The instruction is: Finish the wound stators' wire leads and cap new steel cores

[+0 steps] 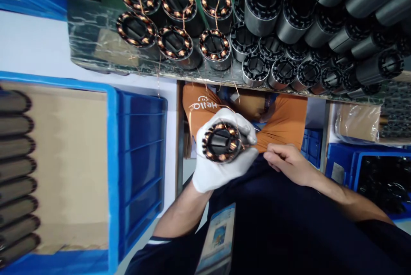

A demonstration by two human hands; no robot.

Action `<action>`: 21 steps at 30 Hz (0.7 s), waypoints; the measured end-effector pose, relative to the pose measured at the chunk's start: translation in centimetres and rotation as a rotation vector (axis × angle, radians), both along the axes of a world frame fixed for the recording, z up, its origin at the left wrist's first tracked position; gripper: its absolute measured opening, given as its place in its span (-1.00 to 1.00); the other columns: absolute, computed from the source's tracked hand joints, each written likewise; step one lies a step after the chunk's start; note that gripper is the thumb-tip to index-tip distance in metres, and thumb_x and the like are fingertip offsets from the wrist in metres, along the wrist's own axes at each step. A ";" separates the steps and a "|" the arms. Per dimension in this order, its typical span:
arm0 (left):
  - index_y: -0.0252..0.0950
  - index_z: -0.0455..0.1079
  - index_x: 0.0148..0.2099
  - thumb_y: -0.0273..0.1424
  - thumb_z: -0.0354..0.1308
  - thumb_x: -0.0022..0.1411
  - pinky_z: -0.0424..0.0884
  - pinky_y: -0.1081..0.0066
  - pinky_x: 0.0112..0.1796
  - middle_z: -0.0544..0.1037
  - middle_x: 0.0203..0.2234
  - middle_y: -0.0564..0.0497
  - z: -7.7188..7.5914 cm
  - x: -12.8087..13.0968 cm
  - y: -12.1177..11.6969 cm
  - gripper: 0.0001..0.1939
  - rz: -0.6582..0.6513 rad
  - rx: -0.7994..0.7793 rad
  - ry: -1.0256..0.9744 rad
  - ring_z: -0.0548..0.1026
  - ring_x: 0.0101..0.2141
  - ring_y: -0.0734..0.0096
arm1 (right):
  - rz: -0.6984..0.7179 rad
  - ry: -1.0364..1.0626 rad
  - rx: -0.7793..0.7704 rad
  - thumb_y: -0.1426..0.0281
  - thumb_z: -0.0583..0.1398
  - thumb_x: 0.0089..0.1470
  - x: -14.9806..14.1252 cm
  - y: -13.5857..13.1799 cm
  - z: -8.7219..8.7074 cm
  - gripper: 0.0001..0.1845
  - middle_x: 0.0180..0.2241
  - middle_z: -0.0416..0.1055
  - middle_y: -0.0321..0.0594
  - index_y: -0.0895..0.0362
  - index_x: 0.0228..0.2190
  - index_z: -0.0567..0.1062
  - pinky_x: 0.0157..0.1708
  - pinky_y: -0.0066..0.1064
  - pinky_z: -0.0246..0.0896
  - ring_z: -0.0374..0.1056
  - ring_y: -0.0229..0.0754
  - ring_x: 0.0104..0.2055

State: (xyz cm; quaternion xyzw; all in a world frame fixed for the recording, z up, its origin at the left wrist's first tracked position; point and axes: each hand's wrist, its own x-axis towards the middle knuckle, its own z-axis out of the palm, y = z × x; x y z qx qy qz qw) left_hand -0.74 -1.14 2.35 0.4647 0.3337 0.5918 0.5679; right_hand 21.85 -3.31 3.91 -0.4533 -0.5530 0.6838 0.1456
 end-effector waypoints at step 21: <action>-0.12 0.54 0.09 -0.18 0.64 0.18 0.67 0.22 -0.06 0.68 -0.04 -0.08 0.0 -2.5 0.1 -0.49 0.023 0.118 0.487 0.69 -0.03 0.09 | -0.064 0.308 -0.222 0.10 0.32 0.43 -2.2 1.4 2.9 -0.43 -0.57 0.09 -0.49 0.03 -0.50 0.22 -0.55 -0.41 -0.15 -0.09 -0.36 -0.58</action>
